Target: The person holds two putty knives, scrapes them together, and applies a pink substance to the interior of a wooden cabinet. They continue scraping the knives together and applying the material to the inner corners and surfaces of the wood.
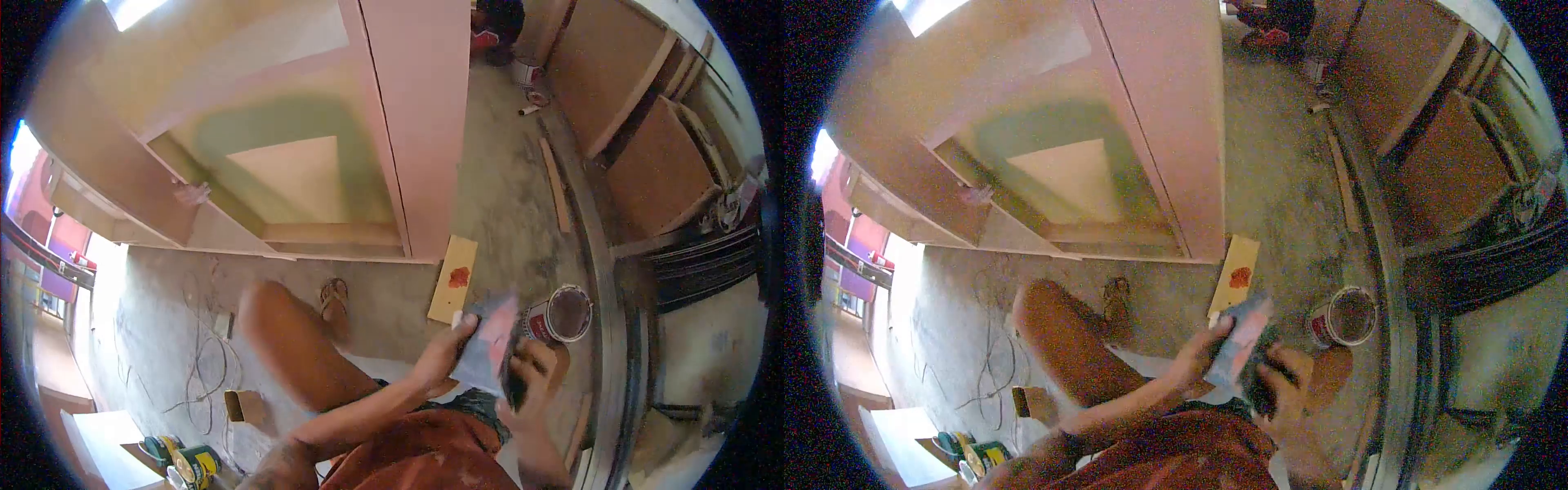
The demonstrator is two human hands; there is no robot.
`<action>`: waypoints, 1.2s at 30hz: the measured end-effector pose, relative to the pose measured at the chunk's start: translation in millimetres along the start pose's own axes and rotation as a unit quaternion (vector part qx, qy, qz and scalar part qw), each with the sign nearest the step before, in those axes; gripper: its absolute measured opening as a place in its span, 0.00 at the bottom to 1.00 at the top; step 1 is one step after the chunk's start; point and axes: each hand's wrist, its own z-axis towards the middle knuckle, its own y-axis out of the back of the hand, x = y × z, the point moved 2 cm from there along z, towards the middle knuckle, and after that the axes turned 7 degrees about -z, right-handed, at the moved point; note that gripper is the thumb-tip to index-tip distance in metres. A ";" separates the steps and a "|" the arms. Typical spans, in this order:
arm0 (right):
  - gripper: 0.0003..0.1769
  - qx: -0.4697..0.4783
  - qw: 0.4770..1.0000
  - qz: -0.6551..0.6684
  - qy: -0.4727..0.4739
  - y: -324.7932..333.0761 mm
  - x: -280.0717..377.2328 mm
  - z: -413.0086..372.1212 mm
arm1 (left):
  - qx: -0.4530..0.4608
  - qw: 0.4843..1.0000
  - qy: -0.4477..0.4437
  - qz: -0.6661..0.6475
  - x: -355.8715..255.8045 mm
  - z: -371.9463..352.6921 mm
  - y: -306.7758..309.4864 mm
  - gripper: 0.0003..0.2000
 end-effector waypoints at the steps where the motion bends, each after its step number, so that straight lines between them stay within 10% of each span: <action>1: 0.29 -0.107 0.989 0.034 -0.095 -21.9 -13.0 -3.6 | -0.015 0.993 0.002 0.116 -4.2 -4.3 1.8 0.21; 2: 0.28 -0.211 0.957 0.068 -0.188 -31.0 -21.8 -6.6 | -0.012 0.993 0.002 0.119 -4.0 -7.1 1.3 0.21; 3: 0.28 -0.050 0.981 -0.068 -0.176 -22.9 -35.1 1.0 | -0.014 0.989 -0.034 0.145 -3.7 -11.1 0.8 0.20; 6: 0.26 -0.051 0.929 -0.036 -0.365 -14.7 -62.9 -17.2 | 0.016 0.971 -0.072 0.226 -7.7 -16.8 -0.6 0.21; 8: 0.25 -0.049 0.897 -0.021 -0.439 -14.4 -76.9 -26.1 | -0.170 0.930 -0.151 0.289 -18.0 -7.8 -0.1 0.23; 11: 0.25 -0.432 0.598 0.490 -0.465 -16.0 -61.2 -40.7 | -0.175 0.885 -0.275 0.334 -34.0 -8.9 -24.4 0.23; 12: 0.25 -0.435 0.597 0.491 -0.462 -24.7 -51.6 -40.9 | -0.194 0.865 -0.339 0.315 -37.1 -8.6 -28.0 0.23; 14: 0.26 -0.346 0.788 0.283 -0.423 -35.7 -33.5 -45.2 | -0.147 0.848 -0.352 0.368 -35.1 0.1 -16.1 0.21; 16: 0.25 -0.359 0.723 0.359 -0.468 -44.6 -19.6 -34.1 | -0.102 0.829 -0.363 0.413 -30.7 8.3 -0.4 0.19; 18: 0.24 -0.360 0.655 0.431 -0.506 -42.4 -26.6 -24.6 | 0.016 0.588 -0.389 0.709 -25.0 12.4 4.3 0.14; 21: 0.28 -0.367 0.688 0.305 -0.546 -19.4 -57.3 -34.7 | 0.142 0.581 -0.188 0.779 -34.3 -11.2 -15.1 0.12; 22: 0.27 -0.301 0.829 0.065 -0.467 -10.2 -64.2 -36.5 | 0.141 0.579 -0.187 0.781 -32.9 -11.2 -3.0 0.12; 24: 0.26 -0.209 0.898 -0.183 -0.342 -3.7 -66.3 -31.2 | 0.260 0.458 -0.225 0.820 -21.6 -7.3 26.9 0.14; 25: 0.26 -0.214 0.875 -0.166 -0.401 -0.1 -69.7 -30.0 | 0.259 0.458 -0.228 0.819 -22.8 -10.1 22.2 0.14; 27: 0.25 -0.216 0.849 -0.146 -0.459 -4.2 -79.6 -38.8 | -0.020 0.770 -0.126 0.626 -32.5 -14.7 20.0 0.16; 28: 0.26 -0.238 0.835 -0.092 -0.487 -15.5 -86.0 -57.4 | -0.023 0.770 -0.126 0.625 -30.6 -12.5 18.9 0.16; 30: 0.28 -0.254 0.820 -0.038 -0.512 -14.8 -82.7 -60.9 | -0.104 0.969 -0.091 0.204 -18.6 1.9 17.9 0.16; 32: 0.30 -0.168 0.982 0.031 0.079 0.7 -37.9 -23.0 | -0.021 0.997 -0.074 0.019 -10.6 7.7 -0.1 0.17; 36: 0.30 -0.284 0.958 0.015 0.031 -30.5 -17.4 -7.8 | 0.005 0.996 -0.051 0.077 3.9 1.2 -1.6 0.18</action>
